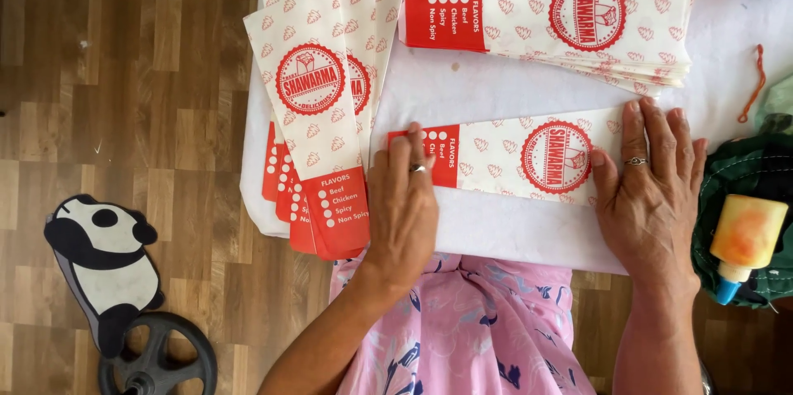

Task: Applying glue to paper shawarma sleeves and stacking them for assembly

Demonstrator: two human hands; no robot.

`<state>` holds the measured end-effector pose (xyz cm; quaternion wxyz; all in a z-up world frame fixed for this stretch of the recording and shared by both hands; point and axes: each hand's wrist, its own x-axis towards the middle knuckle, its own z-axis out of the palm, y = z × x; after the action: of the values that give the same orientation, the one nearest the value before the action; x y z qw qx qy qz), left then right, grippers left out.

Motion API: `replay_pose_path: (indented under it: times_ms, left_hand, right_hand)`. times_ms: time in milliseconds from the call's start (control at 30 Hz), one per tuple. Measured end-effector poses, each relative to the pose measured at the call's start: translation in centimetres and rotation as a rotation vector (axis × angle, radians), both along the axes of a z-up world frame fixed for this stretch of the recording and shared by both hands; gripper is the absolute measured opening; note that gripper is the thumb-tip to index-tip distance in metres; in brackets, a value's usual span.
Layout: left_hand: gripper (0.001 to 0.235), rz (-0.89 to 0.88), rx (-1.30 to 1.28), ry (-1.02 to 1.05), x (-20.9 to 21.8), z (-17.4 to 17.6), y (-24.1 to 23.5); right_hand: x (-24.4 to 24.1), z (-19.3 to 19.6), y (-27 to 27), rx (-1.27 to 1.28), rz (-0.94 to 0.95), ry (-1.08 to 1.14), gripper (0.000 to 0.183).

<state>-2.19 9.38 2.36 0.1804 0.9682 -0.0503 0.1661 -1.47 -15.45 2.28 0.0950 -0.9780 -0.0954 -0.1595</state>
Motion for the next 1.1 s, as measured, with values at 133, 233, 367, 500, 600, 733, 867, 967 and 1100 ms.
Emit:
replay_pose_path:
  times_ms: [133, 233, 367, 500, 600, 733, 867, 967, 1100]
  left_hand:
    - [0.046, 0.032, 0.067, 0.059, -0.6, -0.2, 0.3]
    - [0.058, 0.053, 0.027, 0.124, -0.7, -0.6, 0.4]
    - [0.06, 0.052, 0.078, 0.174, -0.8, -0.7, 0.5]
    - [0.06, 0.059, 0.155, 0.142, -0.9, -0.9, 0.2]
    - [0.057, 0.044, 0.106, 0.155, -0.7, -0.3, 0.3]
    - [0.058, 0.028, 0.104, 0.132, -0.8, -0.2, 0.5]
    - [0.057, 0.033, 0.057, 0.201, -0.5, -0.6, 0.5]
    - [0.057, 0.044, 0.071, 0.2, -0.7, -0.6, 0.5]
    - [0.061, 0.052, 0.122, 0.144, -0.5, -0.1, 0.3]
  right_hand:
    - [-0.1, 0.4, 0.2, 0.033, -0.01, 0.026, 0.055]
    - [0.0, 0.4, 0.1, 0.052, -0.022, 0.023, 0.053]
    - [0.4, 1.0, 0.0, 0.15, -0.056, 0.09, 0.052]
    - [0.6, 2.6, 0.4, 0.261, -0.217, 0.145, 0.05]
    - [0.1, 2.5, 1.9, 0.197, -0.088, -0.085, 0.045]
    - [-1.3, -0.4, 6.3, 0.296, 0.253, -0.004, 0.037]
    - [-0.2, 0.3, 5.6, 0.16, 0.188, 0.065, 0.084]
    - [0.4, 0.6, 1.9, 0.062, 0.016, 0.031, 0.083]
    - [0.7, 0.8, 0.1, 0.035, -0.092, 0.056, 0.089]
